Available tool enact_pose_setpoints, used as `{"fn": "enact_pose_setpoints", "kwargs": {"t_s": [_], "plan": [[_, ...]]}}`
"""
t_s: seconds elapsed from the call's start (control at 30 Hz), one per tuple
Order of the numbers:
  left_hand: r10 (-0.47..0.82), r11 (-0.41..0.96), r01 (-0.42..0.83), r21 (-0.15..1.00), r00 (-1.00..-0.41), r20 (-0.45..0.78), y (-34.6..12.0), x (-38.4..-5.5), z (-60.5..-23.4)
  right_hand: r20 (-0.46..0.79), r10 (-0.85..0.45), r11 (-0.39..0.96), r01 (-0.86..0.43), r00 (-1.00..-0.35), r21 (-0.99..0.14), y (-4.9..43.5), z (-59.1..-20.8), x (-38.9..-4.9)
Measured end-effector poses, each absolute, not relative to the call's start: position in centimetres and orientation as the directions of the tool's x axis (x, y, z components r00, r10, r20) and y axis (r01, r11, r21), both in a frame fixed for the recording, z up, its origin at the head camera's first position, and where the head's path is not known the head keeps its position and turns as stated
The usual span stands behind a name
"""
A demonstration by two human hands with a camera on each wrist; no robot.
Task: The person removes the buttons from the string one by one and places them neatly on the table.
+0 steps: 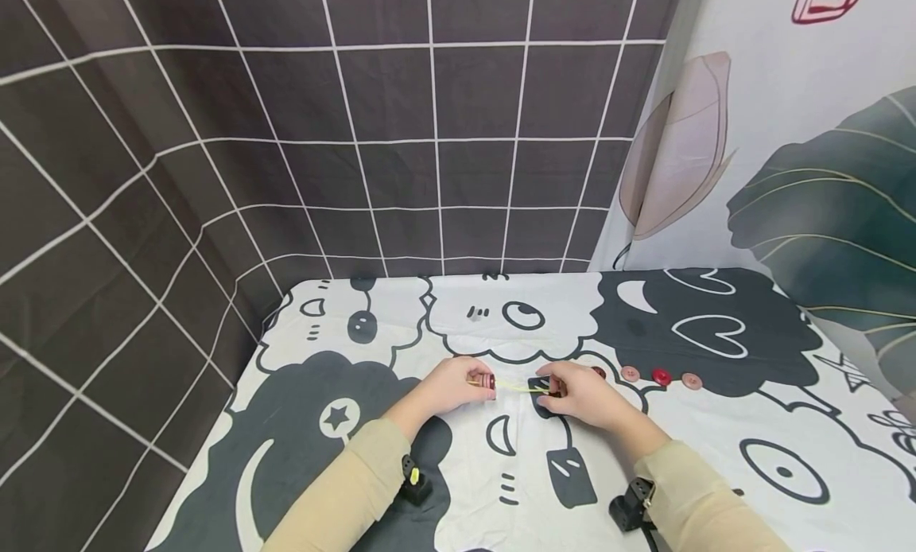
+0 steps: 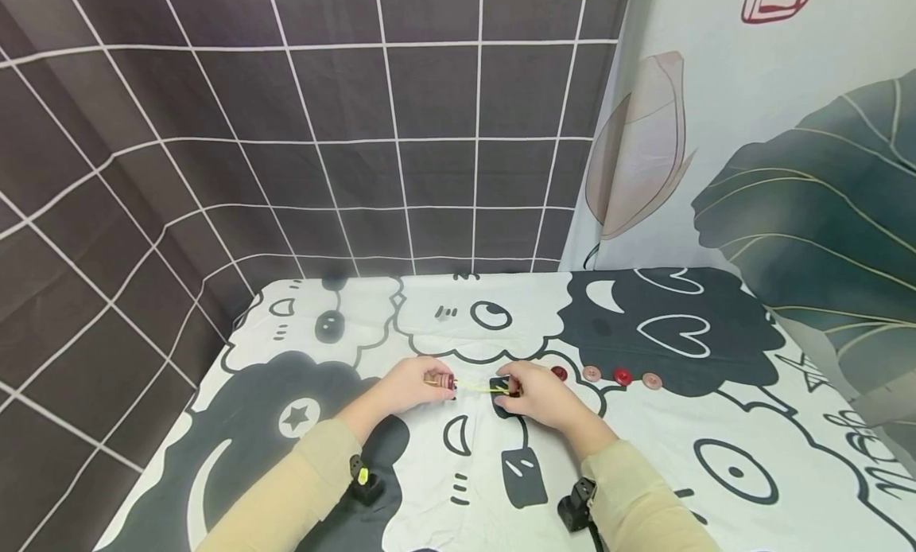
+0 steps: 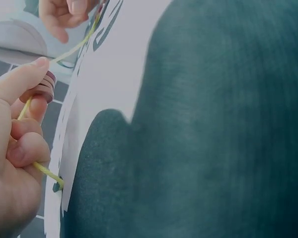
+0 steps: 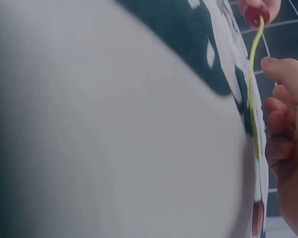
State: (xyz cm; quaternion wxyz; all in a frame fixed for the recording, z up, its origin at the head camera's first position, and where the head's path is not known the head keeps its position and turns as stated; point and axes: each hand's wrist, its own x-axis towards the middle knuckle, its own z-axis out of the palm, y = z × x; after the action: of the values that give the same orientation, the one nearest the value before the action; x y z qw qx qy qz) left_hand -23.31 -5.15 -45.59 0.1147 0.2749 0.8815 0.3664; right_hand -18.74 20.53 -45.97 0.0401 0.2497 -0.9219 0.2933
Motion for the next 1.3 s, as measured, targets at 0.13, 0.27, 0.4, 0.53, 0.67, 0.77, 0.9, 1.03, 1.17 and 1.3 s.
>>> {"fn": "enact_pose_setpoints", "kwargs": {"t_s": [0.13, 0.27, 0.4, 0.53, 0.67, 0.77, 0.9, 1.03, 1.17, 1.3], "plan": [[0.566, 0.591, 0.395, 0.703, -0.825, -0.013, -5.2, -23.2, -45.5, 0.199, -0.451, 0.701, -0.483, -0.870, -0.525, 19.4, -45.9, -18.8], [0.570, 0.595, 0.404, 0.695, -0.822, -0.010, -5.2, -23.2, -45.4, 0.187, -0.455, 0.706, -0.481, -0.871, -0.521, 18.7, -45.8, -18.8], [0.571, 0.593, 0.408, 0.694, -0.821, -0.006, -5.1, -23.2, -45.4, 0.201, -0.467, 0.705, -0.500, -0.861, -0.504, 18.3, -45.7, -18.8], [0.575, 0.588, 0.410, 0.697, -0.818, -0.004, -5.1, -23.3, -45.4, 0.225, -0.475, 0.692, -0.519, -0.851, -0.501, 17.9, -45.5, -18.7], [0.581, 0.585, 0.418, 0.695, -0.814, 0.001, -5.1, -23.3, -45.4, 0.237, -0.482, 0.666, -0.528, -0.844, -0.527, 17.1, -45.6, -18.7], [0.581, 0.589, 0.415, 0.694, -0.814, -0.007, -5.2, -23.3, -45.3, 0.231, -0.484, 0.652, -0.523, -0.844, -0.549, 16.5, -45.8, -18.7], [0.575, 0.600, 0.402, 0.692, -0.818, -0.024, -5.2, -23.2, -45.3, 0.190, -0.478, 0.616, -0.481, -0.858, -0.623, 15.9, -45.9, -18.6], [0.575, 0.602, 0.401, 0.691, -0.818, -0.026, -5.2, -23.3, -45.4, 0.197, -0.475, 0.588, -0.476, -0.858, -0.655, 15.5, -46.0, -18.6], [0.582, 0.590, 0.408, 0.696, -0.813, -0.018, -5.2, -23.3, -45.5, 0.278, -0.485, 0.572, -0.541, -0.829, -0.616, 15.4, -46.3, -18.7], [0.592, 0.571, 0.416, 0.708, -0.806, -0.004, -5.2, -23.3, -45.5, 0.305, -0.487, 0.568, -0.562, -0.818, -0.602, 15.3, -46.4, -18.8]]}}
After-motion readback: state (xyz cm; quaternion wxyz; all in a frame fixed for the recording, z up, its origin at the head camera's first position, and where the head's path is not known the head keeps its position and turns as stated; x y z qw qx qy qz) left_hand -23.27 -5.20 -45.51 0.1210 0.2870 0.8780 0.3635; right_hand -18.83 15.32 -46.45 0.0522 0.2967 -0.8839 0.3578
